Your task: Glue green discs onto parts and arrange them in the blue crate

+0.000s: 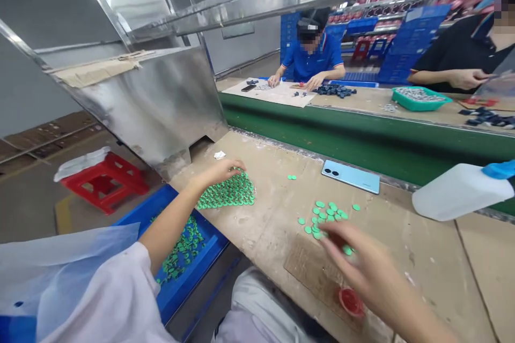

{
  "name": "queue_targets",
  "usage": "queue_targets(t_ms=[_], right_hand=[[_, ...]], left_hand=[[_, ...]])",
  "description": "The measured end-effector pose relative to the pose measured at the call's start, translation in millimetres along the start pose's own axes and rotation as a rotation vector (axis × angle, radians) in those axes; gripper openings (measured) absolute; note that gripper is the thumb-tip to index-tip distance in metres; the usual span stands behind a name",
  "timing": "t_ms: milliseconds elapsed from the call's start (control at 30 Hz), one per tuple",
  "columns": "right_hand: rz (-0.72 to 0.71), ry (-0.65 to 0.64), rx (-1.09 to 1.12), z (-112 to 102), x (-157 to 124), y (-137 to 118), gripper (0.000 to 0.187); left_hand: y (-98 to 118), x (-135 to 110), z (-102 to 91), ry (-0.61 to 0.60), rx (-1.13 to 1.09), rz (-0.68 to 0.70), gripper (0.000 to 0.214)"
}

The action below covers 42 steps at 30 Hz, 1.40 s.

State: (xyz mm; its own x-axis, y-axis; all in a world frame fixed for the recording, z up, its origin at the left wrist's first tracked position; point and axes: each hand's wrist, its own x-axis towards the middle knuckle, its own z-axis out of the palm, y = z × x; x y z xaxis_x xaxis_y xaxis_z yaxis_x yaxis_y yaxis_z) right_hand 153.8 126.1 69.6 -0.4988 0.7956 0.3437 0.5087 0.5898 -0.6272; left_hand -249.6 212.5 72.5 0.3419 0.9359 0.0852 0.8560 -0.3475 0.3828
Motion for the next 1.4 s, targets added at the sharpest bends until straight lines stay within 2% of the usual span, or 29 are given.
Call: queue_targets(t_ms=[67,100,167,267,467,633,833,933,1000,1067,1167,1233,1300,1333,1400], right_hand=[[0.034,-0.255,0.079,41.8,56.7,-21.8,0.023],[0.062,-0.34,0.091,62.8,82.3,-30.2,0.021],[0.132,-0.422,0.06,99.0,120.8,-41.3,0.024],[0.175,-0.454,-0.004,131.4,144.9,-45.6,0.028],[0.192,-0.41,-0.083,147.1,154.0,-41.8,0.021],[0.157,-0.416,-0.213,157.8,162.6,-45.4,0.017],[0.086,-0.39,-0.285,166.7,163.2,-39.7,0.026],[0.068,-0.382,-0.29,154.8,160.5,-30.1,0.026],[0.035,-0.372,-0.258,137.3,155.7,-25.0,0.024],[-0.002,-0.327,-0.194,112.7,147.0,-23.1,0.023],[-0.015,-0.2,-0.076,65.0,122.2,-27.1,0.023],[0.011,-0.122,0.0,27.3,92.7,-32.6,0.024],[0.07,-0.076,0.072,-13.1,49.3,-39.1,0.024],[0.119,-0.068,0.11,-33.2,22.2,-42.5,0.025],[0.266,-0.077,0.194,-69.4,-41.8,-49.1,0.028]], left_hand=[[-1.6,12.5,7.1,-0.1,-0.025,0.07,0.018],[-1.7,16.4,10.4,-0.139,-0.031,0.098,0.018],[-2.3,21.3,15.0,-0.197,-0.034,0.14,0.017],[-4.6,26.8,17.5,-0.258,-0.028,0.18,0.018],[-6.9,40.8,22.0,-0.371,-0.011,0.229,0.024],[-9.3,48.7,29.6,-0.398,-0.019,0.262,0.027],[-14.8,53.2,31.6,-0.403,-0.062,0.281,0.029],[-13.3,54.9,32.7,-0.423,-0.081,0.272,0.024],[-12.1,55.4,33.7,-0.432,-0.092,0.262,0.023],[-12.7,55.3,32.1,-0.434,-0.096,0.25,0.025],[-15.3,57.1,22.4,-0.445,-0.099,0.243,0.024],[-9.4,62.1,17.5,-0.452,-0.109,0.259,0.017],[12.1,69.2,25.4,-0.46,-0.136,0.313,0.011],[30.2,71.8,36.7,-0.465,-0.16,0.359,0.011],[79.2,70.3,72.8,-0.471,-0.231,0.479,0.016]])
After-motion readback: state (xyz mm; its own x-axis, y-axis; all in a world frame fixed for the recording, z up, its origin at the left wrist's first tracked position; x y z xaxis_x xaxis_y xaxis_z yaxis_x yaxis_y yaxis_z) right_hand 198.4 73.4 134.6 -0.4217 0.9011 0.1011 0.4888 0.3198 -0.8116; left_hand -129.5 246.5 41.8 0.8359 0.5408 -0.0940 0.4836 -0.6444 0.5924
